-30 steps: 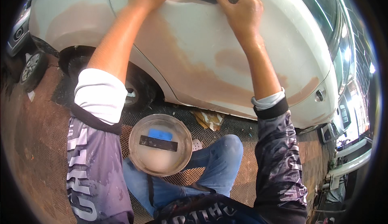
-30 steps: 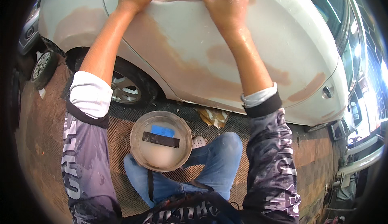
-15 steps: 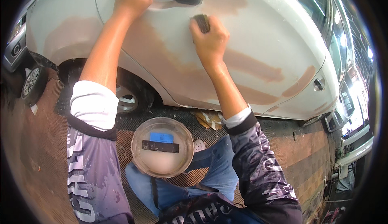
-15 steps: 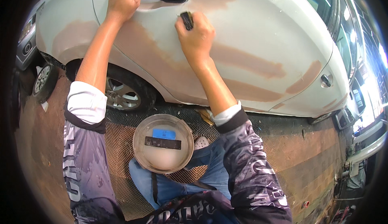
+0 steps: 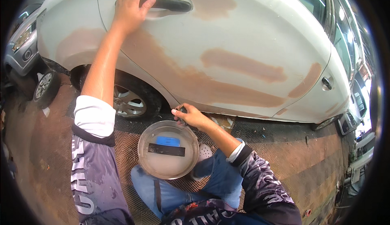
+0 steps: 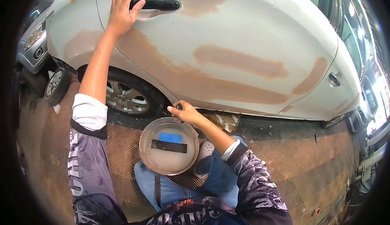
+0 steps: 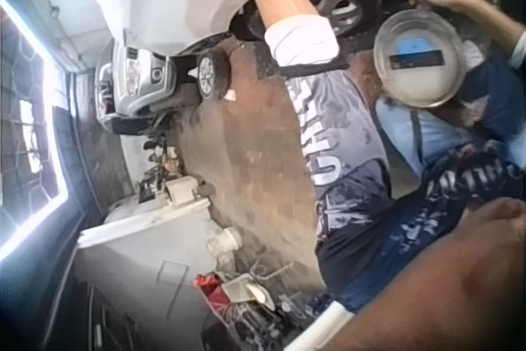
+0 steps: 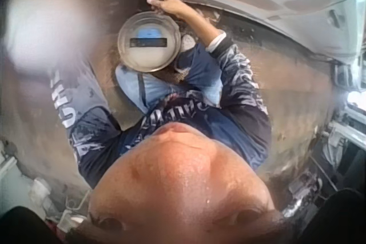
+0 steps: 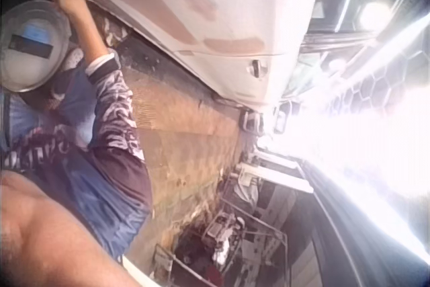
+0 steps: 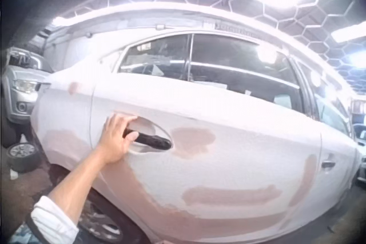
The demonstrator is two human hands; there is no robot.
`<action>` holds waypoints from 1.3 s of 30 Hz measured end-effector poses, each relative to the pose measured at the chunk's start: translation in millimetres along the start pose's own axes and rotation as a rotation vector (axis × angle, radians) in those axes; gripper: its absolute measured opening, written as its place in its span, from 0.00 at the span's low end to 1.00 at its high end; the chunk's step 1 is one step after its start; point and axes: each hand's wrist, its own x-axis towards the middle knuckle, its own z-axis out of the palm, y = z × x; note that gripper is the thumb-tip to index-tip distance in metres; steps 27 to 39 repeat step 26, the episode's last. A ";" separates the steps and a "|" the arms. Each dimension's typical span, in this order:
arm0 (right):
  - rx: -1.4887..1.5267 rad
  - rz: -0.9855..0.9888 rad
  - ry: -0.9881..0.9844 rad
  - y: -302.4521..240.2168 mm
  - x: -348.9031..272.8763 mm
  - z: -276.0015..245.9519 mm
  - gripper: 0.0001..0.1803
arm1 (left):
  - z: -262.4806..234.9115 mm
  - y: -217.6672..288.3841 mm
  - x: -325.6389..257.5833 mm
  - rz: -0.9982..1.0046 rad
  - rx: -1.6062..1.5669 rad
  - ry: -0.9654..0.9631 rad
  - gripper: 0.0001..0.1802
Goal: The person sits on the floor and sands the side of a white car door using a blue sanding block and a black sanding block, repeatedly dipping the blocks into a bucket of water. The person works on the area around the door handle and the lower panel.
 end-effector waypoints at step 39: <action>0.342 0.449 -0.216 -211.5 -106.2 -136.9 0.20 | -53.4 47.0 97.8 -0.574 -0.160 -0.514 0.13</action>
